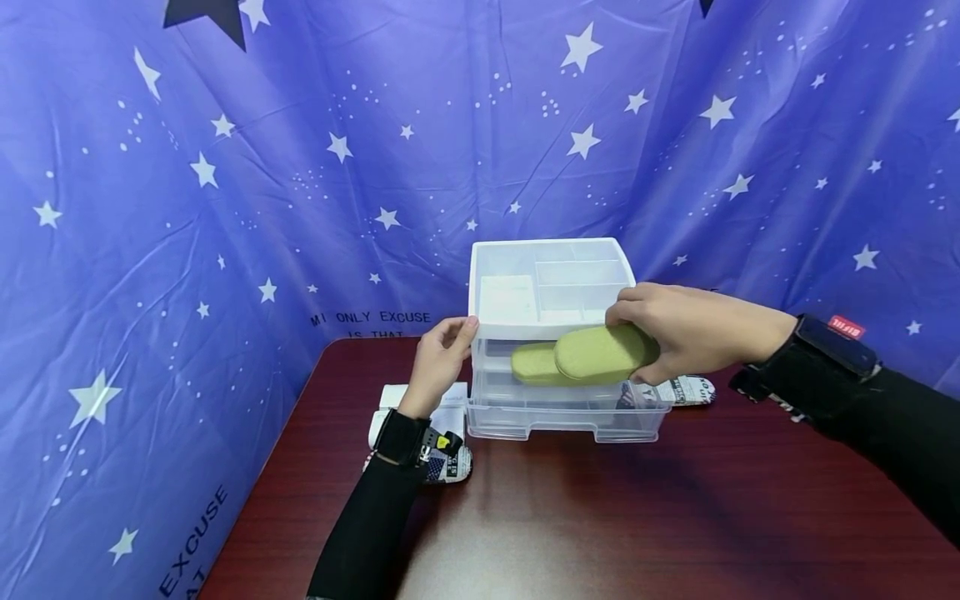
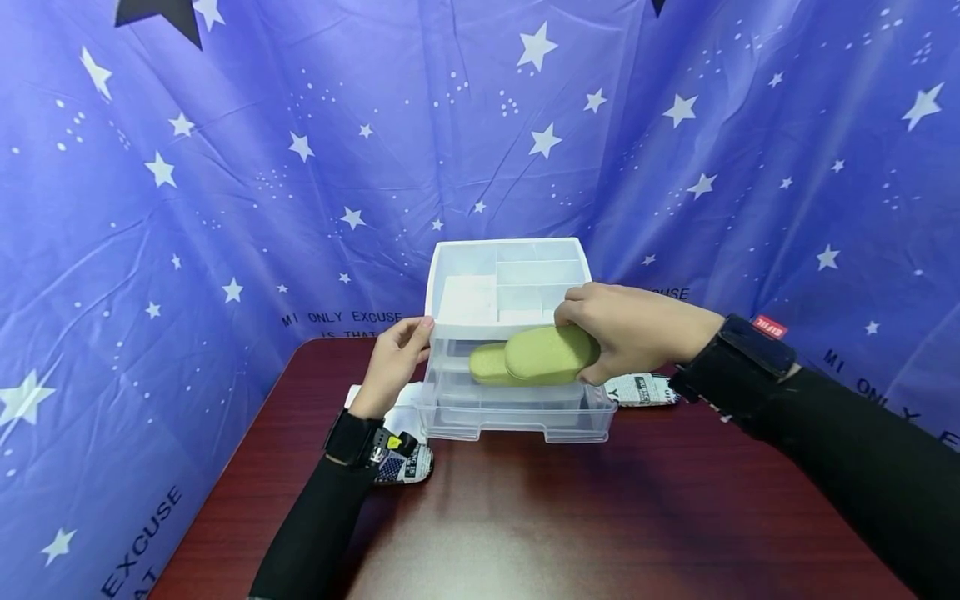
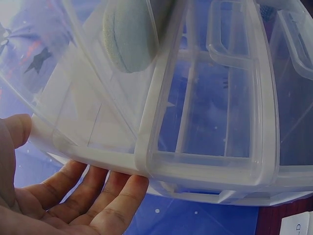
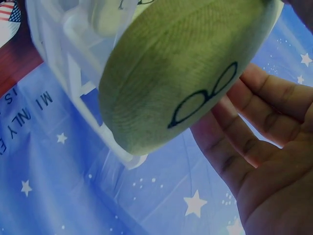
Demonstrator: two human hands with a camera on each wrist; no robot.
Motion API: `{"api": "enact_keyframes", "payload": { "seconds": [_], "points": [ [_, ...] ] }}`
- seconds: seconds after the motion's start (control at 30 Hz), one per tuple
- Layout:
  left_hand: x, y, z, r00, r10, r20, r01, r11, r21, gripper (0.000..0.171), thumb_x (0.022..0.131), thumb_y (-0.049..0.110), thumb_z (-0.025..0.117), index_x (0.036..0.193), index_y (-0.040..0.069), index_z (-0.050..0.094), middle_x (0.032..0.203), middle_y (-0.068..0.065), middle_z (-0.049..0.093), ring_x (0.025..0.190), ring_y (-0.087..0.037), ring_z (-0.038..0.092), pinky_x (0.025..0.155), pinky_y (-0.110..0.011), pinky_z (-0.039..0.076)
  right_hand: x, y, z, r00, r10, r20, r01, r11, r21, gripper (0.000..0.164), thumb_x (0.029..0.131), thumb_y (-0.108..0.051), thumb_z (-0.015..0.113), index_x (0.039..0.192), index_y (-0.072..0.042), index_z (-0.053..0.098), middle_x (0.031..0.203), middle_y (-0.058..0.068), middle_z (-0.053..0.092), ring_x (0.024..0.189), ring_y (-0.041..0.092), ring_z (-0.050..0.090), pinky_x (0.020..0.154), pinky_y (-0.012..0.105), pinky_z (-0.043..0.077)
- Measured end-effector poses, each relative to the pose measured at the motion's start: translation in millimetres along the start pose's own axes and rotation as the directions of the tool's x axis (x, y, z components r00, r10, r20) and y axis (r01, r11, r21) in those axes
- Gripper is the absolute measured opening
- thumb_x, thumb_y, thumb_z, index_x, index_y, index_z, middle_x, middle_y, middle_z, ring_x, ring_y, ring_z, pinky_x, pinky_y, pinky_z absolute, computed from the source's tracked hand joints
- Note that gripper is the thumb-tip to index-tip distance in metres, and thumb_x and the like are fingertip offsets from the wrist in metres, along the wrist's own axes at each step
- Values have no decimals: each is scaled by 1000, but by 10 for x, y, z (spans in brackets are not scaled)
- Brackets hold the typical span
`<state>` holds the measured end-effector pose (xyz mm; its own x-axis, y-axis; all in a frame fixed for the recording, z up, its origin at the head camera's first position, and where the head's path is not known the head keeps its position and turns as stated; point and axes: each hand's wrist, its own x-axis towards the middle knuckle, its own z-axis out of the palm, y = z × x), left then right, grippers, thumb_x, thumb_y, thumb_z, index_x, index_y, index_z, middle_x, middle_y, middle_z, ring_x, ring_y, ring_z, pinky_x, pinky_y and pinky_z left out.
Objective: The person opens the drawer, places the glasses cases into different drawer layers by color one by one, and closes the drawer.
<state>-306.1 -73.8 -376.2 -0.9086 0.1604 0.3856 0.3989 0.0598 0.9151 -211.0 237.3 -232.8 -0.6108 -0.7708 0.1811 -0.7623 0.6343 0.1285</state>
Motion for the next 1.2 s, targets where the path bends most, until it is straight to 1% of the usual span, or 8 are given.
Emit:
{"api": "enact_keyframes", "payload": {
  "seconds": [0.23,0.43,0.57,0.83,1.03,1.2],
  "points": [
    [7,-6,4,1000,1,0,-1,1000,4,55,94,52,59,120,4,63,114,-9,64,105,-19,61,86,-26,54,87,-55,34,1000,-4,17,5,1000,-9,52,64,-38,86,101,-10,62,86,-7,51,71,6,44,57,21,41],
    [7,-7,2,1000,6,0,-6,1000,2,54,94,51,59,120,3,63,114,-9,64,104,-20,61,87,-27,54,152,-96,78,1000,-8,8,9,1000,-12,55,63,-39,86,104,-8,63,88,-5,52,72,7,45,58,22,43],
    [9,-7,1,1000,6,2,-6,1000,5,55,94,52,59,120,4,63,114,-9,64,104,-20,61,86,-27,54,171,-121,113,1000,7,1,-7,1000,-10,58,65,-42,85,107,-8,64,91,-5,53,75,7,46,60,23,44],
    [11,3,7,1000,2,-1,-2,1000,2,54,94,51,60,119,3,63,112,-9,64,103,-20,61,85,-27,54,214,-204,188,999,22,-23,-22,1000,3,61,67,-47,83,110,-8,64,92,-5,54,78,8,46,61,22,43],
    [15,-8,1,1000,5,0,-5,1000,5,54,93,52,59,119,4,63,112,-8,64,103,-19,61,85,-27,54,268,-264,233,999,31,-21,-30,999,33,60,70,-45,83,112,-8,64,94,-5,54,79,9,47,63,22,44],
    [22,-12,-7,1000,10,-2,-10,1000,2,56,92,53,59,119,4,64,113,-9,64,104,-20,61,85,-28,55,320,-298,291,999,32,-7,-32,999,43,59,68,-41,85,110,-6,64,91,-3,55,78,10,48,62,24,45]
  ]
}}
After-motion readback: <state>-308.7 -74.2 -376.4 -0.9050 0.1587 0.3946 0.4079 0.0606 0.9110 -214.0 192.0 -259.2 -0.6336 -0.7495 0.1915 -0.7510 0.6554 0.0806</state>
